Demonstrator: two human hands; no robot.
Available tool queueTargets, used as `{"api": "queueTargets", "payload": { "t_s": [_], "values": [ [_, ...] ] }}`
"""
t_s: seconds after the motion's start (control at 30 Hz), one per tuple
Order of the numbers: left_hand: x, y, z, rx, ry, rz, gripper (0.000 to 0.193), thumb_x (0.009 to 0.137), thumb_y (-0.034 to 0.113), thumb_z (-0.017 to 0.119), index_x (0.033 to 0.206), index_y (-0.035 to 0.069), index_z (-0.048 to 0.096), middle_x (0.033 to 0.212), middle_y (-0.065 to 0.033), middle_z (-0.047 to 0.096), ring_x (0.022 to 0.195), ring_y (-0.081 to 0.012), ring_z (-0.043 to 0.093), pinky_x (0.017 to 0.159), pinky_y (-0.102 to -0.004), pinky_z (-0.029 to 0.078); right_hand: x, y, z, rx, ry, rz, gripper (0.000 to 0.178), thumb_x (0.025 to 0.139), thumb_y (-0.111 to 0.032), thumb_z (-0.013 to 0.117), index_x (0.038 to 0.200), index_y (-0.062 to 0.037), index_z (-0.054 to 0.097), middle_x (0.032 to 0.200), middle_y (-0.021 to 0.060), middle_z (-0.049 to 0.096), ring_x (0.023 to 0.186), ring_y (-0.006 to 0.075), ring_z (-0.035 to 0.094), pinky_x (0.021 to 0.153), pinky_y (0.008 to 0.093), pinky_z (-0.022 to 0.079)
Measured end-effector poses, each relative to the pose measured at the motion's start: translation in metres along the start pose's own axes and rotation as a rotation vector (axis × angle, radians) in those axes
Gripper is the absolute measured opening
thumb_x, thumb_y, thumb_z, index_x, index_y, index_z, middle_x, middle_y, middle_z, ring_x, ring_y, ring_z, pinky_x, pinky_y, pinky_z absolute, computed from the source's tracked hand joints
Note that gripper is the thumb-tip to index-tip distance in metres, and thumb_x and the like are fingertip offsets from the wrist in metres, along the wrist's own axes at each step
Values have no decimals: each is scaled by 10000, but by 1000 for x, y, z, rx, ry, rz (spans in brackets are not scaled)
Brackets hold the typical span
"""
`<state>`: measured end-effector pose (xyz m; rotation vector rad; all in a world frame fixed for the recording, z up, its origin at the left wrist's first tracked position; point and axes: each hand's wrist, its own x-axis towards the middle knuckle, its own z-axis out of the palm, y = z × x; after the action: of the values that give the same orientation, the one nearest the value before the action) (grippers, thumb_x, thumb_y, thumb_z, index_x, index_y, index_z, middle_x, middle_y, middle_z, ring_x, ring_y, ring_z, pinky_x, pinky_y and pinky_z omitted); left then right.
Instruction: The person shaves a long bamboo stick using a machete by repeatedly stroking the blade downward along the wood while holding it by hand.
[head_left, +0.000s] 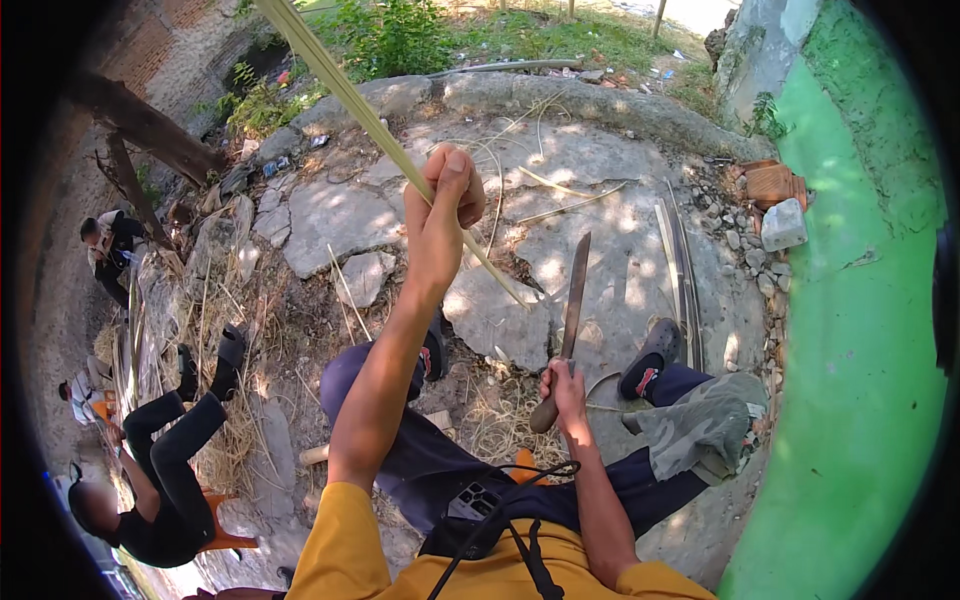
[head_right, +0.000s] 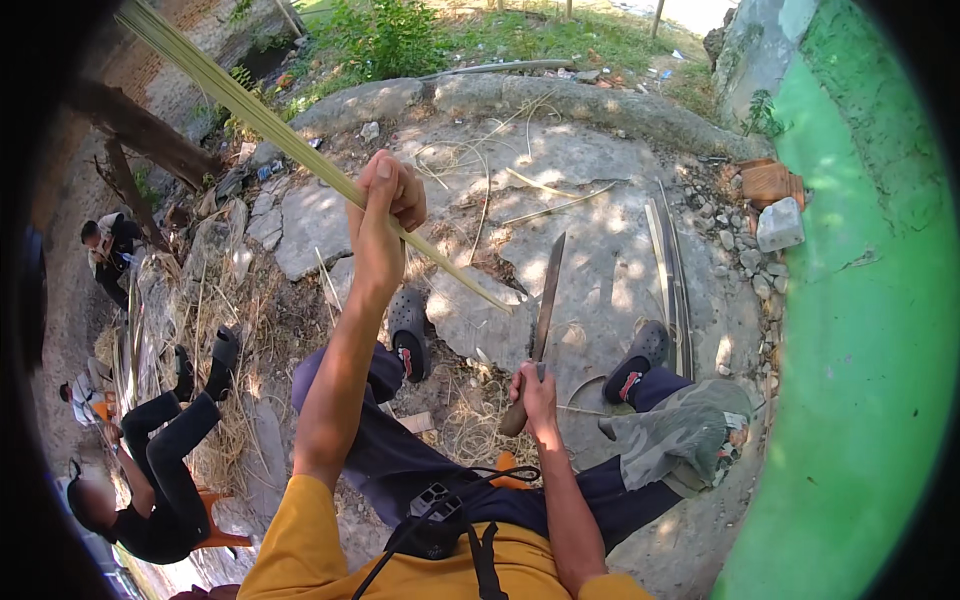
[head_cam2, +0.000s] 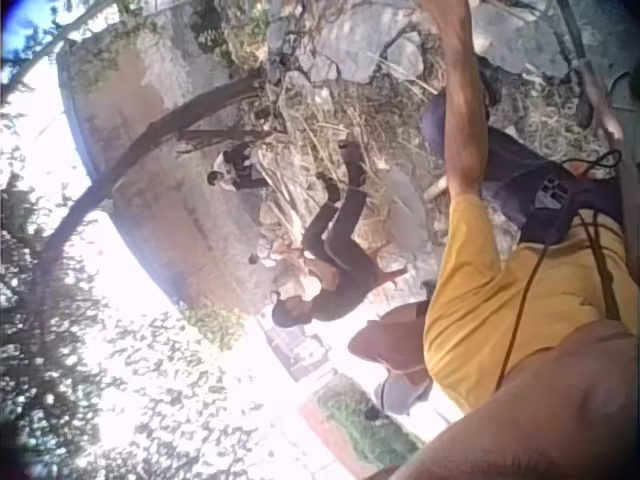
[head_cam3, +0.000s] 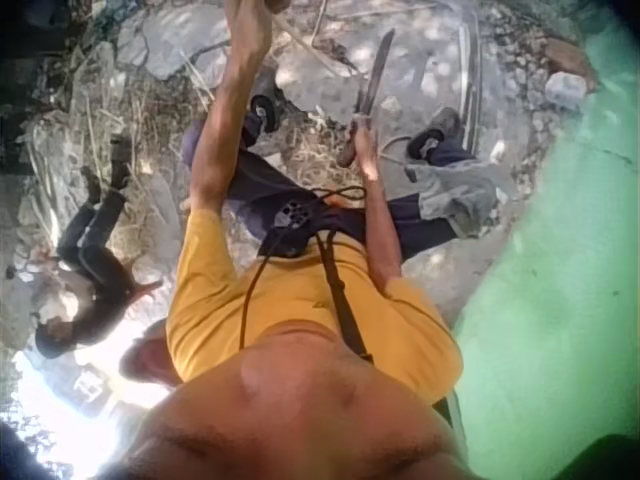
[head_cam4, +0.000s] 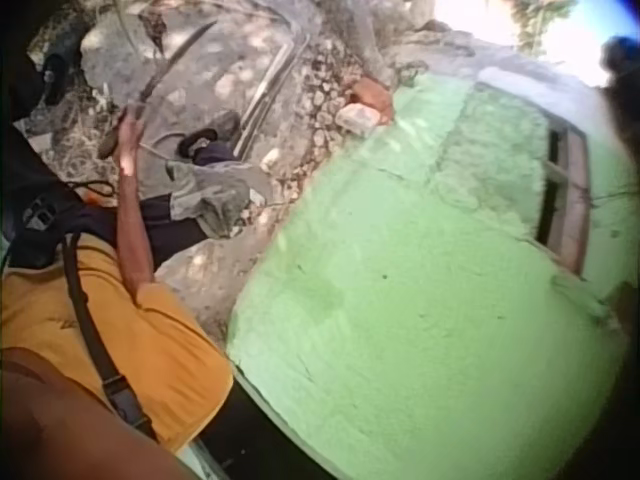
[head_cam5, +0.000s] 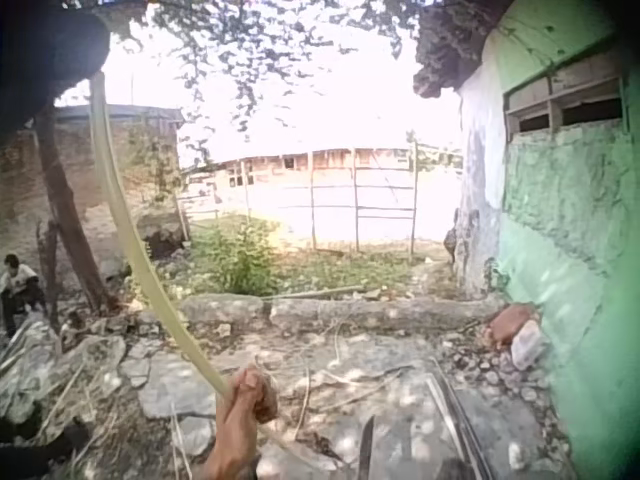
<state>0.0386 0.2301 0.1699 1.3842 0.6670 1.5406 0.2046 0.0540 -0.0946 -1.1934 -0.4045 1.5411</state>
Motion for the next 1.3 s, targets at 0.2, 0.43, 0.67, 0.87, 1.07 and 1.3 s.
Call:
{"api": "queueTargets", "payload": {
  "t_s": [0.2,0.43,0.67,0.87,1.07,1.3],
  "values": [
    [2,-6,19,-28,-44,140,430,1060,339,465,712,132,318,634,41,236,527,-74,210,448,-257,177,-60,-71,43,157,-250,78,140,931,-184,562,909,-63,496,717,20,485,569,113,472,555,278,404],
    [-8,-12,35,-155,35,201,465,1063,335,459,689,141,260,628,42,192,512,-71,163,441,-261,145,-82,-106,62,103,-403,144,98,907,-73,582,971,-54,510,711,9,470,572,101,444,528,263,371],
    [-16,-12,37,-130,126,197,540,1065,406,438,638,144,235,584,46,156,496,-80,115,453,-290,107,-88,-107,69,83,-487,201,83,883,-67,579,866,-52,499,620,-4,455,478,71,412,435,249,318],
    [-21,-11,32,-229,114,190,560,1069,457,399,629,158,224,573,43,140,507,-90,98,478,-307,87,-67,-90,67,162,-503,261,76,888,-74,570,860,-61,501,615,9,471,461,75,405,420,251,307],
    [-24,-11,31,-211,42,209,568,1067,466,391,621,160,215,558,40,140,505,-98,78,480,-318,77,-63,-102,80,53,-522,128,76,876,-57,583,842,-51,516,616,1,484,467,69,392,411,262,297],
    [-22,-10,21,-137,-31,216,569,1057,486,392,617,171,218,540,42,143,484,-97,83,466,-314,71,-53,-90,86,19,-458,157,86,862,-93,599,825,-52,533,613,-3,499,467,70,422,420,258,324]
  ]
}}
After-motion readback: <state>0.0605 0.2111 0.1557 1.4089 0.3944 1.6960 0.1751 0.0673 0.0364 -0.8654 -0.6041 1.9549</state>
